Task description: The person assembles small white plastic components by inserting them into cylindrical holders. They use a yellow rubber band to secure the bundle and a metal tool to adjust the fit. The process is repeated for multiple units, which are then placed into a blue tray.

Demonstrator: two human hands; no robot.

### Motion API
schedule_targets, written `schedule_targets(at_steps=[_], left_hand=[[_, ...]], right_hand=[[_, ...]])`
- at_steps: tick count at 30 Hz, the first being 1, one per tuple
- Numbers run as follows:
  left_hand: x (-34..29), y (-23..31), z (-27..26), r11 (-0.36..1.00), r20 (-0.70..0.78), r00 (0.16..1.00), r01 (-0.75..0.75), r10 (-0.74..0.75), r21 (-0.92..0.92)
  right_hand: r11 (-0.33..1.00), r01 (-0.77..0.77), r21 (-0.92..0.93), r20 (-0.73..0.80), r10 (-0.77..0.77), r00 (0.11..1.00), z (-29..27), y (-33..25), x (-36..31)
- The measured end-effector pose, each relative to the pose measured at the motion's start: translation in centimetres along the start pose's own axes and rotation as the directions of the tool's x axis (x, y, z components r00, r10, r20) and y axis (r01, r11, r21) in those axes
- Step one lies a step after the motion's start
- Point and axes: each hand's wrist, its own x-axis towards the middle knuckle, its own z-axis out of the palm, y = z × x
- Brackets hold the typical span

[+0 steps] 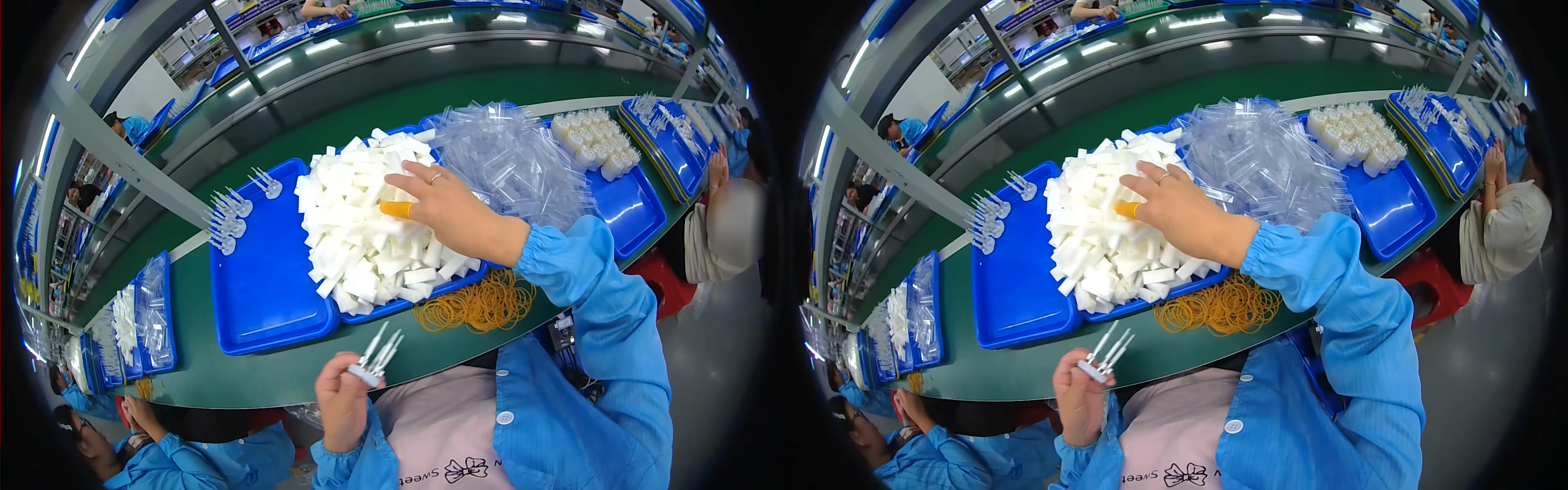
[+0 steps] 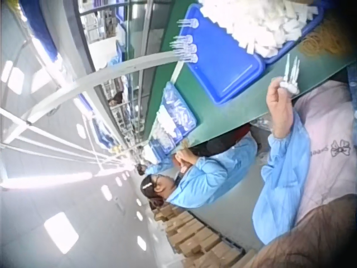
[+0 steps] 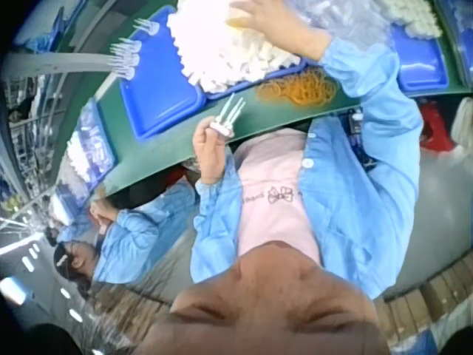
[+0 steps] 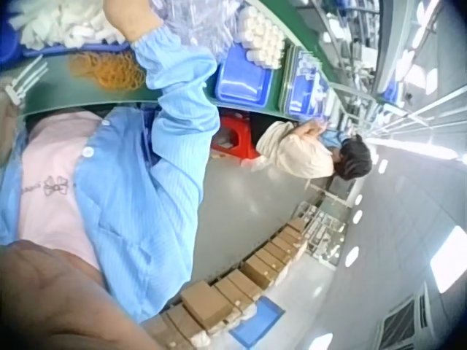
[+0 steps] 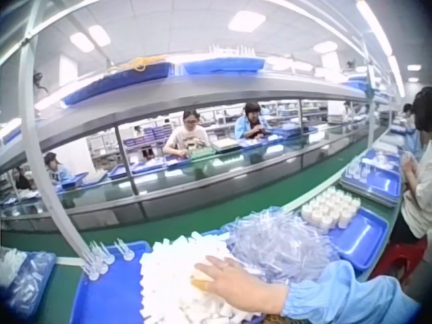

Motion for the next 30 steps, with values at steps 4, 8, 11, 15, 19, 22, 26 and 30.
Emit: schedule_targets(at_steps=[4,8,11,15,19,22,26,30], left_hand=[[1.1,-0.9,2.4,0.998,0.113,0.992,0.05,-0.053,0.034],[1.3,-1.3,2.7,0.991,0.088,0.996,-0.018,0.006,0.131],[1.3,-1.6,2.2,0.965,0.098,0.994,-0.081,0.058,0.248],[1.8,-1.6,2.7,0.941,0.15,0.986,-0.118,0.073,0.316],[2.5,-1.4,2.8,0.963,0.164,0.984,-0.107,0.067,0.249],[2.6,-1.2,2.8,0.959,0.15,0.988,-0.082,0.042,0.271],[2.6,-1.2,3.1,0.943,0.144,0.989,-0.089,0.045,0.321],[2.3,-1.9,2.8,0.946,0.216,0.975,-0.118,0.052,0.303]], right_hand=[[0.997,-0.069,0.037,-0.145,0.073,0.987,-2.7,-0.6,-0.1],[0.762,-0.361,0.538,-0.152,0.508,0.848,-6.3,-1.9,-1.6],[-0.076,-0.187,0.979,0.18,0.749,0.637,-8.6,-4.1,-4.8],[-0.796,0.043,0.603,0.611,0.496,0.617,-5.9,-8.6,-11.1],[-0.63,-0.48,0.611,0.615,-0.005,0.789,-4.1,-12.9,-15.3],[0.248,-0.41,0.878,0.411,0.051,0.91,-5.4,-12.5,-15.7],[0.621,-0.484,0.617,0.648,-0.052,0.76,-6.9,-11.2,-16.1],[0.392,-0.631,0.669,0.591,0.233,0.772,-7.3,-10.5,-15.8]])
